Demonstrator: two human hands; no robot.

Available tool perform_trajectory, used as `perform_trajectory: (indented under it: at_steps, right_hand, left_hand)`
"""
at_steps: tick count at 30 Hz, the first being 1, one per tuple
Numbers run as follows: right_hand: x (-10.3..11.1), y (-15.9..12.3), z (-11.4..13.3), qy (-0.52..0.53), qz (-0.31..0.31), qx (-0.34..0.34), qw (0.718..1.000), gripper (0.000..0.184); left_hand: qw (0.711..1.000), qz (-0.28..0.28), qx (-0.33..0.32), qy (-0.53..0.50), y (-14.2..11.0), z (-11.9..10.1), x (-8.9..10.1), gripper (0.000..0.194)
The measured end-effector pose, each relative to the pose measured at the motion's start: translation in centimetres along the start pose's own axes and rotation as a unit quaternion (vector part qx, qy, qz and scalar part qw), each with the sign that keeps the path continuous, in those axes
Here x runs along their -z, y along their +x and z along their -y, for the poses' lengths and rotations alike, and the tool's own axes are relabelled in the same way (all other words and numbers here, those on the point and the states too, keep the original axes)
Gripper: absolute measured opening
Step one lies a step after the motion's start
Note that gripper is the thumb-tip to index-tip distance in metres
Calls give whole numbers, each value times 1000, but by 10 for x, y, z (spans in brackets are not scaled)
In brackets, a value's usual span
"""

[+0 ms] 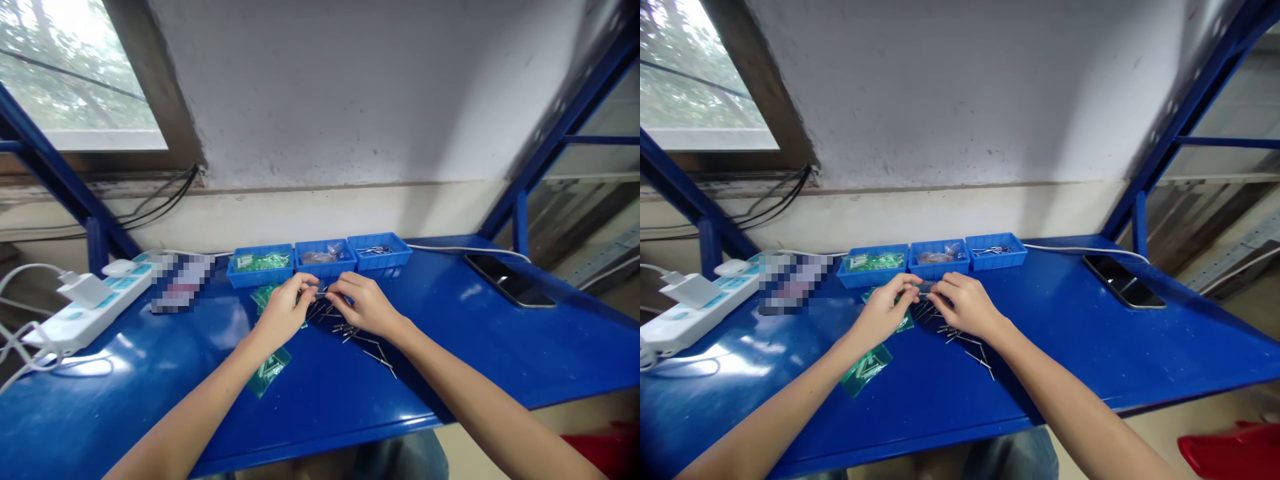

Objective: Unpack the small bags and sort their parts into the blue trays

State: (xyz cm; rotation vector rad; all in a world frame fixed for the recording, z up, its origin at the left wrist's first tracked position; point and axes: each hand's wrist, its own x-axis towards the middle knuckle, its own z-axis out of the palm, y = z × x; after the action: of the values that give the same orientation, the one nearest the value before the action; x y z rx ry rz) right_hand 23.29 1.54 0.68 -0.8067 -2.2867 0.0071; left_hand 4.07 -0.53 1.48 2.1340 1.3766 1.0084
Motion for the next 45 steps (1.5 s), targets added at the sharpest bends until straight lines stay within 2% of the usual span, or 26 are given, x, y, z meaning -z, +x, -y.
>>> perform_trajectory:
  at_steps: [3,5,10,14,17,19,21,22,24,26,28,32,34,36,39,45]
  right_hand:
    - [3,0,2,9,-17,-20,1000,22]
    - [4,1,3,19,-19,-24,999,23]
    - [4,1,4,7,-31,-10,999,18]
    - [7,0,4,-44,-46,41,997,17]
    - [16,-3,-3,-88,-116,58,988,16]
    - [24,-5,-17,-127,-197,4,972,20]
    - [31,-7,-36,-179,-247,-113,946,25]
    - [34,-8,-46,-206,-235,-181,932,26]
    - [39,-10,-61,-238,-168,-287,913,31]
    - [39,-10,-65,-229,-117,-332,908,37]
    - [35,-8,-56,-174,-104,-309,929,37]
    - [16,-2,-20,-26,-55,-138,989,28]
    - [6,0,-7,1,-14,-61,998,22]
    - [-2,0,-1,-2,10,-20,1000,16]
    - [-6,0,-2,-13,12,-9,1000,14]
    - [-1,1,-2,-4,0,-34,999,20]
  left_hand:
    - [998,-40,-35,44,-1,-1,1,13]
    - [994,-45,-60,75,-2,-2,2,11]
    - [992,-42,-82,92,-2,-3,3,23]
    - [993,-15,-73,87,-3,-6,3,28]
    - [990,34,-45,127,-5,-8,1,26]
    - [981,67,-43,179,-7,-8,-1,28]
    - [967,88,-53,233,-9,-7,-5,28]
    - [961,94,-58,254,-10,-6,-7,26]
    - [951,108,-64,281,-12,-5,-11,19]
    - [945,117,-72,296,-13,-5,-14,12]
    - [945,109,-78,299,-13,-5,-14,13]
    - [965,67,-62,246,-8,-1,-8,16]
    - [976,50,-59,206,-4,3,-4,18]
    - [981,38,-66,179,-2,6,0,20]
    - [984,30,-75,158,-1,7,1,22]
    - [990,-7,-65,121,-3,1,1,14]
